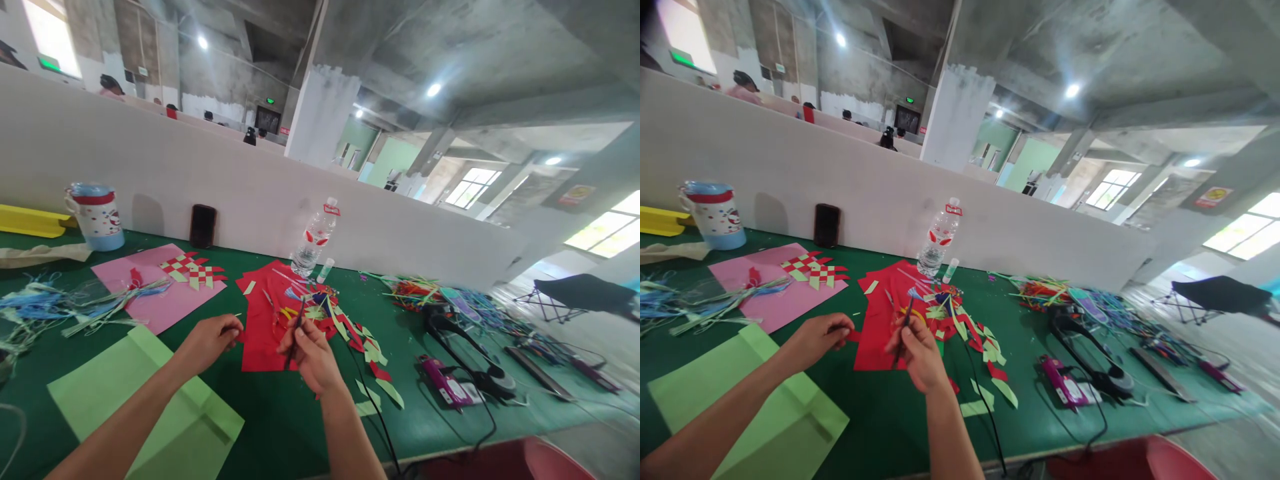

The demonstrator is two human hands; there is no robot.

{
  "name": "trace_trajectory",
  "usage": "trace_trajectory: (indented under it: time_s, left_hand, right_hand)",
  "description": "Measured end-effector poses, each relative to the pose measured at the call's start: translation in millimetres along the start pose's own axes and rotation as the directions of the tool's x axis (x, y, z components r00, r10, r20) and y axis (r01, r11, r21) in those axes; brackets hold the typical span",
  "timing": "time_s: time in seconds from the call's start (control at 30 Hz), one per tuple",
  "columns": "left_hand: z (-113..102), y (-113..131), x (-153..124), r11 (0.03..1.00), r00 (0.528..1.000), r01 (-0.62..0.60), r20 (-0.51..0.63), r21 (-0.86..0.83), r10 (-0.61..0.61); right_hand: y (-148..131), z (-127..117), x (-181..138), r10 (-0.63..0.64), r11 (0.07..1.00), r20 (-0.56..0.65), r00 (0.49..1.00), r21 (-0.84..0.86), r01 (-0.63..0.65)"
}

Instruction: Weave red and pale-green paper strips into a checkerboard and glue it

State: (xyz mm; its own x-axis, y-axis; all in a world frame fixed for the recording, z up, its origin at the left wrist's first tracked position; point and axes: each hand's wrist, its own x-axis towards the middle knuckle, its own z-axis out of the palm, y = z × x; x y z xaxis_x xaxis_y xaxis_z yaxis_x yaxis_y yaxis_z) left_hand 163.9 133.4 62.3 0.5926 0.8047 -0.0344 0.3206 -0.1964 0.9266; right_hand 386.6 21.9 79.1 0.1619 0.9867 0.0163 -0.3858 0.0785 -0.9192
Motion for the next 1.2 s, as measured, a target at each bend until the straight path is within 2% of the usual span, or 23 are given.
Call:
trace_trajectory:
  time_s: [0.13, 0.23, 0.5, 0.67, 0.77, 0.87, 0.93, 1.0, 1.1, 1.2]
  left_hand:
    - [-8, -7, 3, 0.999, 0.998, 0.027, -0.051, 0.038, -0.025]
    - [-9, -11, 5, 0.999, 0.996, 0.021, -0.087, 0.047, -0.017]
    - [-1, 0, 3, 0.997, 0.992, -0.074, -0.105, 0.0, 0.073]
    - [0, 3, -15, 0.991, 0.982, -0.112, -0.144, 0.068, 0.121]
    - [-7, -10, -40, 0.98, 0.974, -0.087, -0.193, 0.179, 0.122]
    - [-8, -39, -75, 0.936, 0.979, -0.09, -0.143, 0.339, 0.146]
    - [-2, -61, -98, 0.75, 0.963, -0.222, 0.022, 0.622, 0.267]
    - [9, -80, -117, 0.615, 0.941, -0.315, 0.153, 0.722, 0.302]
    - [24, -92, -131, 0.561, 0.925, -0.375, 0.252, 0.738, 0.286]
    - [31, -93, -131, 0.549, 0.919, -0.387, 0.263, 0.741, 0.294]
  right_hand:
    - [-11, -24, -4, -0.093, 0.994, -0.161, 0.983, -0.068, 0.083]
    - [-10, -29, -3, -0.123, 0.984, -0.211, 0.97, -0.15, 0.092]
    - [17, 2, 10, -0.035, 0.928, -0.099, 0.995, -0.372, -0.004]
    - [34, 16, 30, -0.059, 0.791, -0.07, 0.996, -0.612, 0.003]
    - [30, 5, 44, -0.14, 0.667, -0.114, 0.984, -0.745, 0.009]
    - [20, -17, 45, -0.205, 0.543, -0.162, 0.965, -0.839, -0.026]
    - [16, -29, 33, -0.221, 0.48, -0.163, 0.962, -0.876, -0.039]
    - [16, -35, 10, -0.22, 0.433, -0.141, 0.965, -0.901, -0.033]
    - [24, -34, -34, -0.176, 0.389, -0.093, 0.98, -0.921, -0.017]
    - [38, -29, -78, -0.102, 0.345, 0.031, 0.994, -0.936, 0.065]
